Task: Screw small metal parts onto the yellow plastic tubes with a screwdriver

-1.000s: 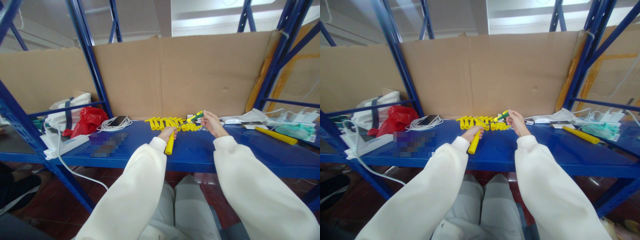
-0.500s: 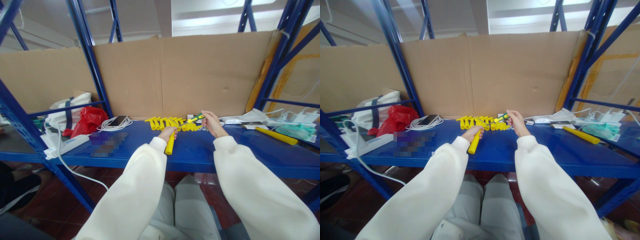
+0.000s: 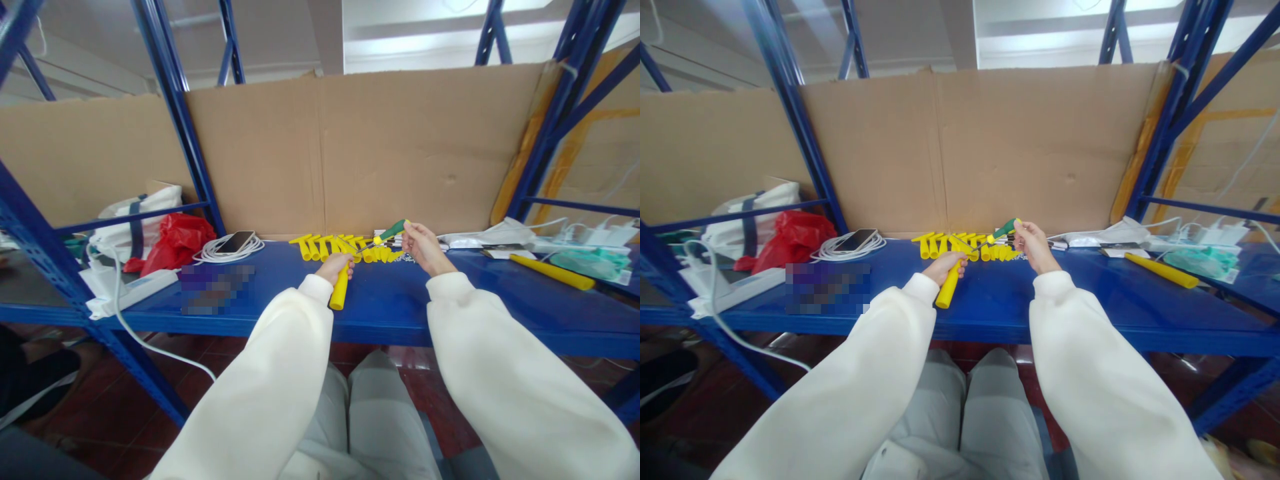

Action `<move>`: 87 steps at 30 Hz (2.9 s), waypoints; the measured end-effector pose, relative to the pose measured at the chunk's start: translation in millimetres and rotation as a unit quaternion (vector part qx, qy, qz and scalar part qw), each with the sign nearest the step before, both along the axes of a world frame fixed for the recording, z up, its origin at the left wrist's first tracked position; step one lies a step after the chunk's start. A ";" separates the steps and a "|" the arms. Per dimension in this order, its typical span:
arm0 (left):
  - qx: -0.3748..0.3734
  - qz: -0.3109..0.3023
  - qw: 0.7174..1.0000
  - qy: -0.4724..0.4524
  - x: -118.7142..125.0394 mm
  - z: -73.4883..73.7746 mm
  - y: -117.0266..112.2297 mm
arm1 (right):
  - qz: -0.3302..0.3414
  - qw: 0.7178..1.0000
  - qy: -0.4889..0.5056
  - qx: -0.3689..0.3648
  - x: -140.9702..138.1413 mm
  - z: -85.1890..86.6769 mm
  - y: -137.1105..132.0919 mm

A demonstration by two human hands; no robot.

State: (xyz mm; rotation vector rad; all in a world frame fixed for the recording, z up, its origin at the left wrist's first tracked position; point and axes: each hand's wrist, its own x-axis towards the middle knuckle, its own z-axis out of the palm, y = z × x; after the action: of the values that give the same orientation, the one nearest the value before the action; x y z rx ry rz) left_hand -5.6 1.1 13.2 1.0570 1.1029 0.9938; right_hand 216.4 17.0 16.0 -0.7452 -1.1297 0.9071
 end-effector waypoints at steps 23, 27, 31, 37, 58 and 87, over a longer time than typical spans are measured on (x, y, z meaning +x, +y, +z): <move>0.007 -0.001 1.000 0.008 -0.6 -1.2 0.9 | 0.003 1.000 0.005 -0.011 -0.8 0.1 -2.1; 0.004 -0.007 1.000 0.008 -1.4 0.5 0.4 | -0.024 0.999 0.012 -0.018 -0.5 -0.1 -0.2; 0.006 -0.013 1.000 0.009 -2.1 0.8 0.4 | -0.026 0.999 0.015 -0.024 -1.2 0.2 -0.6; 0.005 -0.006 1.000 0.001 -1.3 -2.5 3.5 | -0.022 1.000 -0.010 -0.006 -1.1 -1.9 0.3; 0.002 -0.002 1.000 0.006 -1.8 0.3 1.2 | -0.029 1.000 -0.004 -0.008 -1.5 -2.6 -0.2; 0.021 0.005 1.000 0.010 -1.7 2.0 -4.1 | -0.058 0.998 -0.013 -0.033 -8.1 -2.9 -4.5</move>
State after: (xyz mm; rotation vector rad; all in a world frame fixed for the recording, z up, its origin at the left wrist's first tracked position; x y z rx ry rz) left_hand -7.3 -3.0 15.2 1.0989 1.1087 1.0211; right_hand 208.3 12.5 13.2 -0.8701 -1.0722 0.8419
